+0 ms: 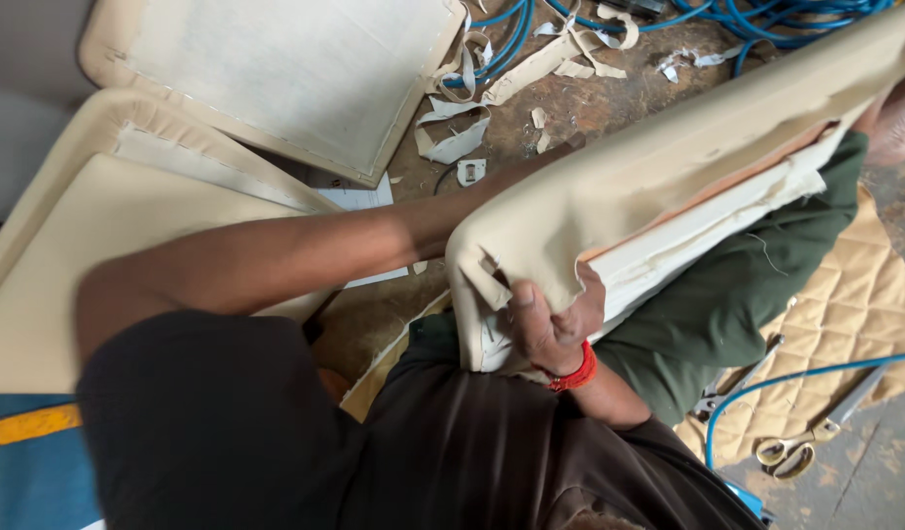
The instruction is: The person stretches and smooths beige fabric over a rectangular cushion, then uses a pneumatic staple gun to secure the fabric to the wooden frame. They trim excess fabric with scissors and continue stapling the edges.
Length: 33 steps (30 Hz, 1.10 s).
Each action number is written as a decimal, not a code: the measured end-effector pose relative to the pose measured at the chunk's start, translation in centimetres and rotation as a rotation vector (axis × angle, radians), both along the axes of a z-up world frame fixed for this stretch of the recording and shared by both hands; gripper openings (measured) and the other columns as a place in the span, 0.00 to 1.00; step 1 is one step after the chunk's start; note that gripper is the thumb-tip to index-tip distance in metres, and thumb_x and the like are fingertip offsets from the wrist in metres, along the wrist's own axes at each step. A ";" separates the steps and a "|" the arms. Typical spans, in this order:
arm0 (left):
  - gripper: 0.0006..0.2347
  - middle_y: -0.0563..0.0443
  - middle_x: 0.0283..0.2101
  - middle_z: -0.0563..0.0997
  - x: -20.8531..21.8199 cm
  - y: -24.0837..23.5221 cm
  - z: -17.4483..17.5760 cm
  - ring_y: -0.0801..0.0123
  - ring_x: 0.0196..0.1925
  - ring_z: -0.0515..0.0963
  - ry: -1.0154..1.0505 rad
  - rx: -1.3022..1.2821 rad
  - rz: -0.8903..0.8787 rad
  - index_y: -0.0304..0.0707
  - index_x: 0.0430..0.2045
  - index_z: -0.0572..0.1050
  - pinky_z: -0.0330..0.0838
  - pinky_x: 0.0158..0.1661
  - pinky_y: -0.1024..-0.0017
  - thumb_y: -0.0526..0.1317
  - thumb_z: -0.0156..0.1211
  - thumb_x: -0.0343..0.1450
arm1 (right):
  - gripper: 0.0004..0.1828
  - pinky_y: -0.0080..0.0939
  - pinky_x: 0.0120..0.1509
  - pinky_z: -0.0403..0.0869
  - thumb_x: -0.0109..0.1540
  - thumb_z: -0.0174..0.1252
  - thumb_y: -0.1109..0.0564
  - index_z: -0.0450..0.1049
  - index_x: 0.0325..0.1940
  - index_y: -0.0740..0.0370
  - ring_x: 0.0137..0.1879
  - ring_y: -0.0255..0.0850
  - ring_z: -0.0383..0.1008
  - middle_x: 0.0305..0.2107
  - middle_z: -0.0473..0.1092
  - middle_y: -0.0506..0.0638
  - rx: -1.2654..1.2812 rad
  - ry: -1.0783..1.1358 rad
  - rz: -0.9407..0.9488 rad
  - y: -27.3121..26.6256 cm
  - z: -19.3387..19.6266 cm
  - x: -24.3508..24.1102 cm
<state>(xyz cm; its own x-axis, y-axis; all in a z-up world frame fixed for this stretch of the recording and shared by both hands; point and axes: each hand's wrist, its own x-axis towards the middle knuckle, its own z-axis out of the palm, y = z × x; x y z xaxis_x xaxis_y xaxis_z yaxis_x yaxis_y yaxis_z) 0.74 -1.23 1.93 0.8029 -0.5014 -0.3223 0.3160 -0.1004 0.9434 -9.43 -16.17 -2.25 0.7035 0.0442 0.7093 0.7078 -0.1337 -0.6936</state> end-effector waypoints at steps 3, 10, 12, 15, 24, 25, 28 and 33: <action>0.26 0.43 0.55 0.78 0.3 -0.6 2.1 0.65 0.54 0.79 -0.250 0.228 -0.016 0.38 0.59 0.73 0.75 0.50 0.68 0.58 0.49 0.75 | 0.07 0.48 0.44 0.72 0.66 0.55 0.60 0.76 0.37 0.65 0.36 0.49 0.74 0.31 0.74 0.53 0.031 -0.082 -0.043 -0.2 -0.7 0.0; 0.32 0.43 0.38 0.87 -0.8 -0.8 7.1 0.65 0.39 0.87 0.201 0.361 0.103 0.35 0.45 0.82 0.82 0.38 0.68 0.66 0.43 0.70 | 0.07 0.44 0.43 0.72 0.60 0.56 0.61 0.74 0.39 0.67 0.37 0.47 0.74 0.34 0.75 0.55 0.162 0.106 0.098 -0.4 -2.4 0.2; 0.33 0.42 0.33 0.86 -2.0 -0.2 7.5 0.63 0.34 0.87 0.061 0.343 0.046 0.31 0.43 0.82 0.82 0.36 0.69 0.65 0.41 0.71 | 0.16 0.44 0.45 0.71 0.56 0.53 0.60 0.68 0.46 0.71 0.41 0.48 0.70 0.39 0.71 0.57 0.382 0.530 0.101 -0.4 -2.4 -0.6; 0.30 0.40 0.26 0.80 -2.9 0.0 8.6 0.58 0.28 0.83 -0.065 0.459 0.010 0.31 0.43 0.83 0.80 0.34 0.68 0.61 0.39 0.77 | 0.06 0.46 0.45 0.75 0.64 0.58 0.60 0.76 0.37 0.68 0.38 0.49 0.79 0.35 0.76 0.54 0.085 -0.111 0.089 -0.8 -1.5 0.2; 0.14 0.36 0.68 0.62 -12.7 2.3 7.9 0.55 0.65 0.78 -1.174 0.477 0.403 0.35 0.60 0.68 0.80 0.61 0.68 0.35 0.61 0.80 | 0.07 0.48 0.44 0.71 0.69 0.54 0.62 0.77 0.40 0.65 0.36 0.49 0.74 0.30 0.73 0.52 0.005 -0.003 0.044 1.5 1.7 1.2; 0.13 0.37 0.66 0.63 -13.1 2.7 7.0 0.55 0.62 0.79 -1.206 0.477 0.399 0.36 0.58 0.70 0.82 0.58 0.69 0.35 0.62 0.80 | 0.07 0.46 0.42 0.71 0.69 0.53 0.62 0.77 0.41 0.65 0.34 0.47 0.74 0.29 0.73 0.51 0.031 0.038 0.060 1.5 1.9 0.7; 0.09 0.40 0.62 0.67 -13.3 3.4 4.5 0.56 0.58 0.81 -1.316 0.476 0.392 0.39 0.51 0.74 0.85 0.52 0.71 0.35 0.65 0.78 | 0.08 0.42 0.38 0.69 0.70 0.53 0.62 0.77 0.41 0.65 0.29 0.42 0.74 0.26 0.73 0.48 0.056 0.113 0.076 1.1 1.8 -0.7; 0.13 0.43 0.61 0.68 -12.3 2.6 4.5 0.51 0.62 0.79 -1.515 0.359 0.412 0.41 0.49 0.73 0.83 0.57 0.65 0.35 0.66 0.73 | 0.08 0.42 0.37 0.69 0.71 0.52 0.62 0.75 0.40 0.64 0.30 0.43 0.73 0.26 0.72 0.49 0.025 0.065 0.008 1.1 2.3 -2.2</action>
<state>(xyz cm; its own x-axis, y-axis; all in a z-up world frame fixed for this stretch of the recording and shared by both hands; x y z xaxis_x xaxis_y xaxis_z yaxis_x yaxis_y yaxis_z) -11.55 1.35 6.42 0.5312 -0.2583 0.8069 -0.7793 -0.5228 0.3456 -11.61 -15.09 0.04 0.7475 0.0327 0.6635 0.6625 -0.1098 -0.7410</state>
